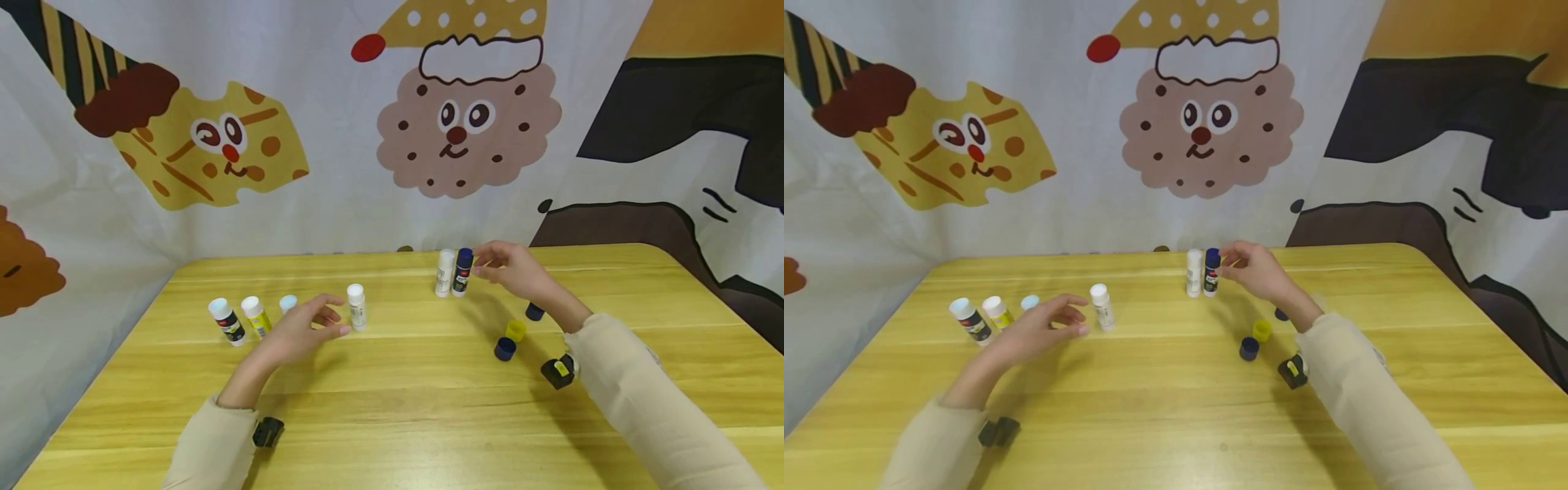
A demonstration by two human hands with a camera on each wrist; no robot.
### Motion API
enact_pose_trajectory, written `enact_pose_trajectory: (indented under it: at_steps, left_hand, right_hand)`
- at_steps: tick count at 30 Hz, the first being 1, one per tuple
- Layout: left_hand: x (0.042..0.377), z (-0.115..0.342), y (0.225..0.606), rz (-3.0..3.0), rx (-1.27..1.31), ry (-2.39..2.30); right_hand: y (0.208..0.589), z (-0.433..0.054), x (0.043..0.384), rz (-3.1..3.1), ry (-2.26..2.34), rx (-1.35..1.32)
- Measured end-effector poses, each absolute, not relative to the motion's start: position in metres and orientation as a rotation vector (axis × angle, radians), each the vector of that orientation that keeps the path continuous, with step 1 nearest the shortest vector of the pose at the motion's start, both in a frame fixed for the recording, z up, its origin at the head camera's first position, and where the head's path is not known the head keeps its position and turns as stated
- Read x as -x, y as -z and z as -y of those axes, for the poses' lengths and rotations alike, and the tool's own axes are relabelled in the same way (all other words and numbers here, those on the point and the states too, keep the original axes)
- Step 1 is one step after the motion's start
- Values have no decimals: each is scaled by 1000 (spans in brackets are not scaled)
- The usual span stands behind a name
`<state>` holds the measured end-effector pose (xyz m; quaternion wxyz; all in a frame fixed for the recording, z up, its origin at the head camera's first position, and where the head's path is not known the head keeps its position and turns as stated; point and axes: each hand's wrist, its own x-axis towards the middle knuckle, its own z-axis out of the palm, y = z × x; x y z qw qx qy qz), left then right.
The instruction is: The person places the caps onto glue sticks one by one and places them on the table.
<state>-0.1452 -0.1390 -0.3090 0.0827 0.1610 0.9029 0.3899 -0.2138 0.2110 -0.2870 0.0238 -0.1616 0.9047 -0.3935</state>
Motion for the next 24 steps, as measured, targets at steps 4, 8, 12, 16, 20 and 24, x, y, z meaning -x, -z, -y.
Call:
enact_pose_trajectory:
  at_steps: [4,8,12,16,20,24]
  left_hand:
    - [146,140,310,-2695,-486,-1173]
    - [146,139,310,-2695,-473,-1181]
    - [146,139,310,-2692,-469,-1179]
    - [145,139,309,-2687,-465,-1183]
    - [146,139,310,-2674,-445,-1196]
    - [146,138,311,-2670,-441,-1198]
  right_hand:
    - [288,-211,211,-2782,1221,514]
    - [288,-209,208,-2773,1221,530]
    - [288,-208,206,-2773,1222,560]
    - [289,-208,204,-2773,1221,590]
    - [288,-207,202,-2764,1224,621]
    - [287,-206,200,-2749,1232,642]
